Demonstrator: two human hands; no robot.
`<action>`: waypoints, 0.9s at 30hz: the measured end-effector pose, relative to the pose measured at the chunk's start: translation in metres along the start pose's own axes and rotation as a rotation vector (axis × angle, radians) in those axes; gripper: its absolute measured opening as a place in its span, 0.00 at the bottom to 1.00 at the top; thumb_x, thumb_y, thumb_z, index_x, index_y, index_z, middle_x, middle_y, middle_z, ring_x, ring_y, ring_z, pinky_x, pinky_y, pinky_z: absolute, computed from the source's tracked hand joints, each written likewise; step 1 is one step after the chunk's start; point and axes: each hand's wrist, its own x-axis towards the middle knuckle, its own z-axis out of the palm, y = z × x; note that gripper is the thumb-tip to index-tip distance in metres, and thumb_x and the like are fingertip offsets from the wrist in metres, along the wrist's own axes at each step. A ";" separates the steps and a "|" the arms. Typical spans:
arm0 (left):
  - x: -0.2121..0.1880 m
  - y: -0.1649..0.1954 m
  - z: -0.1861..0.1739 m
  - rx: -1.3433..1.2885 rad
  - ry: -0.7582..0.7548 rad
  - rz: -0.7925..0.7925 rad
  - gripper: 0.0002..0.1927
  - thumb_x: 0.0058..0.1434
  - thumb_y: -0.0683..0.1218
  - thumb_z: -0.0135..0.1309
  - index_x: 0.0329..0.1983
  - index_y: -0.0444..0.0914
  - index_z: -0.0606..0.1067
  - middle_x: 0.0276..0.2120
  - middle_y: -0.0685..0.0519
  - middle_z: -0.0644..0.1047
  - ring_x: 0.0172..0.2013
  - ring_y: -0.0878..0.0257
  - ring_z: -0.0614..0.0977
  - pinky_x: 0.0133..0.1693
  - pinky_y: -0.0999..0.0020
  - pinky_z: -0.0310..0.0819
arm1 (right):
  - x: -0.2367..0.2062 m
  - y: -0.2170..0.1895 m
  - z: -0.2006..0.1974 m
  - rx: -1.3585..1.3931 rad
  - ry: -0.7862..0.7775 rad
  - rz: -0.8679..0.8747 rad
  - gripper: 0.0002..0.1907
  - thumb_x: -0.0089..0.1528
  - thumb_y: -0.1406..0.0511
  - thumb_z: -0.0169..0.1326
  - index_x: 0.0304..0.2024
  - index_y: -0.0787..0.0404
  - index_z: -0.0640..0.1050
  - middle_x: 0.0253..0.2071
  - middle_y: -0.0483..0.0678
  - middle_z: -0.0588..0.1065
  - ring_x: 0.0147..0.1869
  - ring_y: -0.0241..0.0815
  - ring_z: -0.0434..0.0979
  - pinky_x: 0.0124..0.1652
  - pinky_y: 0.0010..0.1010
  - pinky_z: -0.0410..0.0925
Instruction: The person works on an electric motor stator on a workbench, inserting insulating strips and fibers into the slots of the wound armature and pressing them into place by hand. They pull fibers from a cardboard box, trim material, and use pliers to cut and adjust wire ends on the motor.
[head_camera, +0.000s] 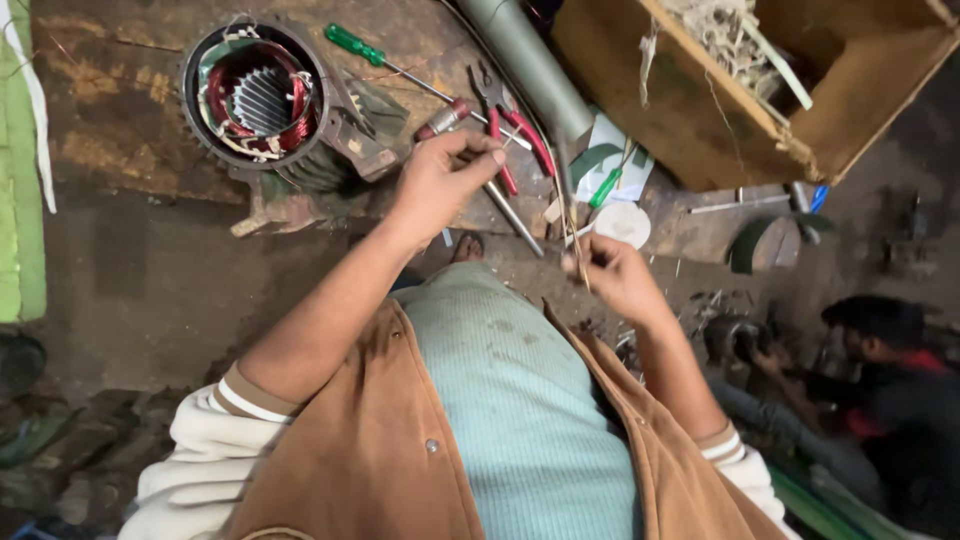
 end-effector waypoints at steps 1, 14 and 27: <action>0.000 0.001 0.002 0.130 0.037 0.048 0.10 0.65 0.46 0.62 0.43 0.35 0.81 0.34 0.57 0.80 0.34 0.70 0.79 0.38 0.73 0.74 | -0.004 0.004 -0.001 -0.060 -0.029 -0.093 0.16 0.62 0.59 0.63 0.38 0.66 0.76 0.31 0.45 0.72 0.36 0.34 0.69 0.36 0.27 0.64; -0.009 -0.014 0.005 0.667 0.135 0.413 0.06 0.63 0.43 0.60 0.40 0.36 0.80 0.36 0.45 0.78 0.37 0.48 0.81 0.41 0.56 0.75 | 0.020 -0.008 0.001 -0.412 -0.102 -0.010 0.16 0.61 0.59 0.65 0.31 0.67 0.78 0.23 0.51 0.72 0.29 0.42 0.70 0.31 0.36 0.65; -0.091 0.001 -0.043 0.505 0.150 0.496 0.10 0.60 0.49 0.65 0.42 0.42 0.81 0.44 0.48 0.73 0.50 0.51 0.76 0.52 0.59 0.71 | 0.034 -0.104 0.064 -0.480 -0.076 -0.653 0.18 0.61 0.75 0.54 0.54 0.67 0.77 0.45 0.54 0.79 0.44 0.49 0.82 0.44 0.36 0.73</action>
